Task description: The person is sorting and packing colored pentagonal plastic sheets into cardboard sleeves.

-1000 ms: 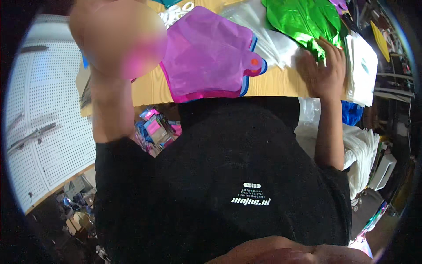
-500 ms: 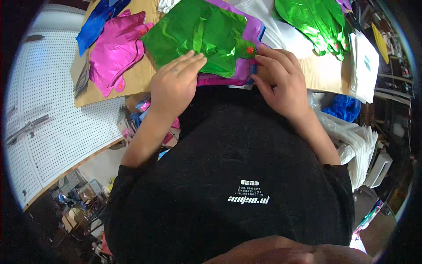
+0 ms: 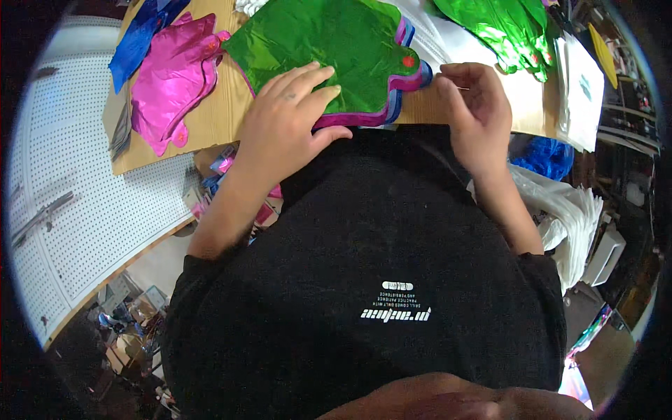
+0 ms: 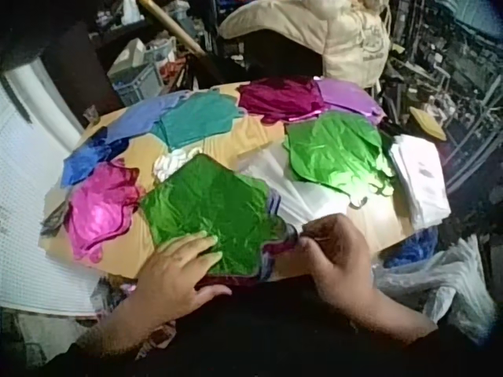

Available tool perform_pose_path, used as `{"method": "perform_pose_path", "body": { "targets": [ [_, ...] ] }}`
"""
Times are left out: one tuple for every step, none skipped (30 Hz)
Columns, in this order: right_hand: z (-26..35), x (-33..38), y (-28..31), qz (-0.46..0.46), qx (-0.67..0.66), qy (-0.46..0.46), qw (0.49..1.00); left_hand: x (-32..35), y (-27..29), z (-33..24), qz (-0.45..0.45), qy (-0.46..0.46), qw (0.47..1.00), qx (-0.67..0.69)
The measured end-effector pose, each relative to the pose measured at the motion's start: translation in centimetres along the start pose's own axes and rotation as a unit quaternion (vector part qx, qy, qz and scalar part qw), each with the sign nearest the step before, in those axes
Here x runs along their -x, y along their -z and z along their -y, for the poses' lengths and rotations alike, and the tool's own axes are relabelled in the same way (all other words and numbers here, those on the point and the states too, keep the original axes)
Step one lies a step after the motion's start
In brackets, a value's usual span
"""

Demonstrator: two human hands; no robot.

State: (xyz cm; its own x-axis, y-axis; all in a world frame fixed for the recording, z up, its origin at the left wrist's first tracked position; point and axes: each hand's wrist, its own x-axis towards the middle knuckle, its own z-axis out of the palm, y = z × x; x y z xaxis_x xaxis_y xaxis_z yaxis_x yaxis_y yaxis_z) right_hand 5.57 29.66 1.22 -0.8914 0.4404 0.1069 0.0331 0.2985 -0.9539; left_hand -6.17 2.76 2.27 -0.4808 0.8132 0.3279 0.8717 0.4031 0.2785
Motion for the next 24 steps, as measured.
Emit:
{"method": "perform_pose_path", "body": {
  "targets": [
    [0.0,-0.3,0.3,0.0,0.0,-0.001,1.0,0.0,0.0,0.1,-0.001,0.0,1.0,0.002],
    [-0.1,-0.8,0.7,0.021,-0.046,-0.032,0.998,0.0,0.0,0.1,-0.002,0.0,1.0,0.003],
    [-0.1,-1.5,1.0,0.042,-0.092,-0.061,0.993,0.0,0.0,0.2,-0.003,0.0,1.0,0.005],
    [0.0,-1.9,1.3,0.063,-0.138,-0.091,0.984,0.0,0.0,0.1,-0.002,0.001,1.0,0.005],
    [0.6,-2.2,1.4,0.062,-0.137,-0.092,0.984,0.0,0.0,0.2,-0.002,0.002,1.0,0.009],
    [1.3,-2.6,1.5,0.084,-0.134,-0.137,0.978,0.0,-0.1,0.3,-0.001,0.003,1.0,0.013],
    [2.0,-2.9,1.5,0.107,-0.132,-0.182,0.969,0.0,-0.1,0.3,-0.001,0.005,1.0,0.016],
    [2.6,-3.2,1.5,0.13,-0.129,-0.225,0.957,0.0,-0.2,0.4,-0.001,0.005,1.0,0.017],
    [2.9,-3.4,1.4,0.13,-0.129,-0.226,0.957,0.1,-0.3,0.5,-0.005,0.003,1.0,0.014],
    [3.2,-3.7,1.4,0.142,-0.106,-0.228,0.957,0.2,-0.4,0.6,-0.008,0.001,1.0,0.011],
    [3.5,-3.9,1.3,0.155,-0.083,-0.23,0.957,0.2,-0.4,0.6,-0.012,-0.001,1.0,0.007],
    [3.6,-4.0,1.1,0.167,-0.06,-0.232,0.956,0.3,-0.4,0.6,-0.013,-0.001,1.0,0.008],
    [3.5,-4.1,0.9,0.167,-0.059,-0.232,0.956,0.3,-0.3,0.6,-0.015,0.001,1.0,0.012],
    [3.3,-4.1,0.6,0.159,-0.005,-0.177,0.971,0.3,-0.3,0.5,-0.016,0.002,1.0,0.016],
    [3.1,-4.1,0.4,0.149,0.05,-0.122,0.98,0.3,-0.3,0.6,-0.018,0.002,1.0,0.021],
    [3.0,-4.1,0.1,0.138,0.104,-0.066,0.983,0.3,-0.3,0.6,-0.018,0.002,1.0,0.021],
    [2.9,-4.3,-0.2,0.138,0.105,-0.066,0.983,0.3,-0.4,0.6,-0.019,0.002,1.0,0.021],
    [2.8,-4.6,-0.6,0.138,0.064,-0.081,0.985,0.3,-0.4,0.7,-0.019,0.002,1.0,0.021],
    [2.8,-4.8,-0.9,0.139,0.022,-0.096,0.985,0.3,-0.4,0.7,-0.019,0.002,1.0,0.021],
    [2.9,-5.0,-1.3,0.139,-0.019,-0.11,0.984,0.4,-0.5,0.8,-0.02,0.002,1.0,0.021],
    [3.0,-5.0,-1.7,0.14,-0.018,-0.11,0.984,0.4,-0.6,0.9,-0.024,0.0,0.999,0.025],
    [3.2,-4.9,-2.0,0.127,-0.052,-0.127,0.982,0.5,-0.6,1.0,-0.028,-0.003,0.999,0.028],
    [3.3,-4.9,-2.2,0.115,-0.086,-0.145,0.979,0.5,-0.7,1.1,-0.031,-0.005,0.999,0.032],
    [3.5,-4.9,-2.4,0.102,-0.119,-0.163,0.974,0.5,-0.8,1.1,-0.032,-0.005,0.999,0.033]
  ]
}}
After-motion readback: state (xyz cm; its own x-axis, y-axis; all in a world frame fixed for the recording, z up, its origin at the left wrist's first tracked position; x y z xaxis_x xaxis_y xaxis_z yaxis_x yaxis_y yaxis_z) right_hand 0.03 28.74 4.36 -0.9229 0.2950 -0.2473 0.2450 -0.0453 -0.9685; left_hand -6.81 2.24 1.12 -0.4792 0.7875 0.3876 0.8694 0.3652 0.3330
